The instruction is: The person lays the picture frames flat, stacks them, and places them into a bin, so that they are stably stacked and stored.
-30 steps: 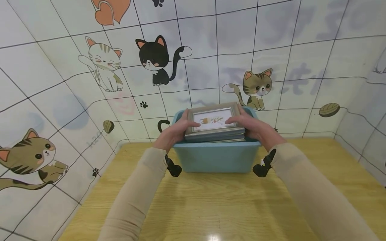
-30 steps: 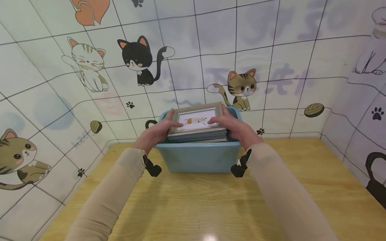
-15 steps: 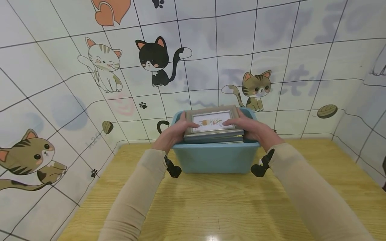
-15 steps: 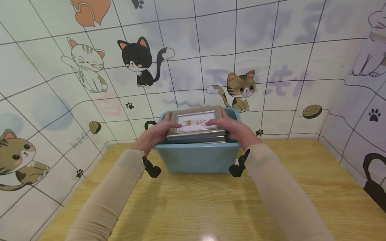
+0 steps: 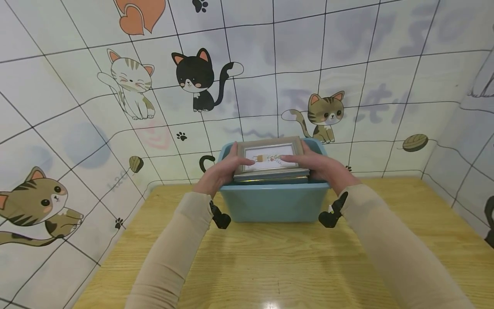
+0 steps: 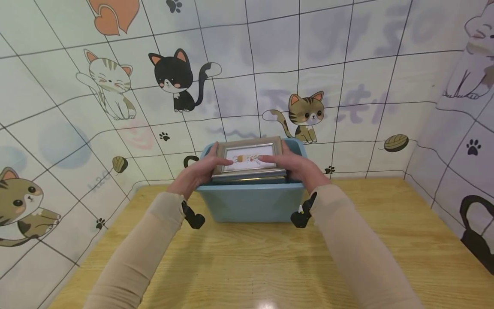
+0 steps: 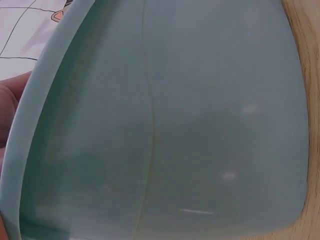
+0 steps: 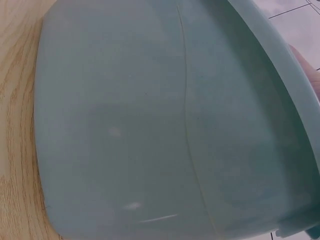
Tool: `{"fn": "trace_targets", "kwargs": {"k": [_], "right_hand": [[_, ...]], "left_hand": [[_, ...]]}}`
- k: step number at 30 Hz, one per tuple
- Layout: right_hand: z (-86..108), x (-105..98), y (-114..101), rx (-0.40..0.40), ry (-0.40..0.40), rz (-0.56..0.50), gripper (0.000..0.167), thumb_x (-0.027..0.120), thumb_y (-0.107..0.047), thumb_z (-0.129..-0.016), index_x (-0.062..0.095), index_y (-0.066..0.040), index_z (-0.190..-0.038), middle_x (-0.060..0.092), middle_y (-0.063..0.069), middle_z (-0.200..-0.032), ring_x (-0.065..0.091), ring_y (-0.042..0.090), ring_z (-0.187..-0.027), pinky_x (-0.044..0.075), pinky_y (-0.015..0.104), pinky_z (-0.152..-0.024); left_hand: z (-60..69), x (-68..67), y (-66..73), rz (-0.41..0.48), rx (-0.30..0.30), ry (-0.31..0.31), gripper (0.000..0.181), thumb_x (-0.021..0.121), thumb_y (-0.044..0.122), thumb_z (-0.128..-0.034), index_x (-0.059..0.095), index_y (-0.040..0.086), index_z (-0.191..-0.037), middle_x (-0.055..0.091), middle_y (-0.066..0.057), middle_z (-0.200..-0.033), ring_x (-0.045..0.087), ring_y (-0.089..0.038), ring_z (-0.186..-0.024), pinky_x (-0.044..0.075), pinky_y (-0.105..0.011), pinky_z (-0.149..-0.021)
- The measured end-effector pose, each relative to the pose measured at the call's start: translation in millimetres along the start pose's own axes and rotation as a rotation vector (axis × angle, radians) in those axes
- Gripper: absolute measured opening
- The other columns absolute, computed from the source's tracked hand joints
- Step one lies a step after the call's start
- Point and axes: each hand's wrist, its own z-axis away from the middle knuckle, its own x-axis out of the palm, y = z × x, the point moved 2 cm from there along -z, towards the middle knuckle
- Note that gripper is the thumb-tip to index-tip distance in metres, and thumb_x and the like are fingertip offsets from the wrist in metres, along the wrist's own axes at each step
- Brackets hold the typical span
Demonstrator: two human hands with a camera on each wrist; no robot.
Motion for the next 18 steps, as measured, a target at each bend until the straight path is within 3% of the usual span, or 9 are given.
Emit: {"fn": "trace_targets", "kwargs": {"k": [8,14,18], "right_hand": [[-1.8,-0.9,-0.2,0.029,-0.009,-0.035,0.116,0.067,-0.042,-0.099,-0.034,-0.031,-0.155,-0.017,0.018,-0.167,-0.008,0.042,-0.153,0.004,0.067,-0.118],[0.9,0.0,2.7,0.052,-0.039,0.029,0.114,0.062,-0.051,-0.100,-0.037,-0.032,-0.153,-0.029,0.012,-0.166,-0.016,0.041,-0.152,0.013,0.073,-0.113],[1.1,0.1,5.0,0.045,-0.012,0.008,0.114,0.063,-0.050,-0.100,-0.036,-0.033,-0.153,-0.026,0.016,-0.166,-0.016,0.041,-0.152,0.015,0.075,-0.112]], "left_hand": [[-3.5,-1.3,0.1,0.016,0.002,0.010,0.113,0.069,0.013,-0.0951,-0.020,0.034,-0.162,-0.025,0.002,-0.168,-0.014,-0.021,-0.153,0.001,-0.050,-0.123],[-2.8,-0.9,-3.4,0.046,-0.021,0.044,0.113,0.069,0.016,-0.0972,-0.023,0.037,-0.160,-0.029,0.003,-0.166,-0.019,-0.025,-0.153,-0.001,-0.053,-0.123],[-0.2,-0.7,-4.9,0.035,-0.016,0.065,0.114,0.069,0.019,-0.0977,-0.025,0.039,-0.158,-0.033,0.006,-0.164,-0.021,-0.026,-0.153,0.000,-0.054,-0.123]]}}
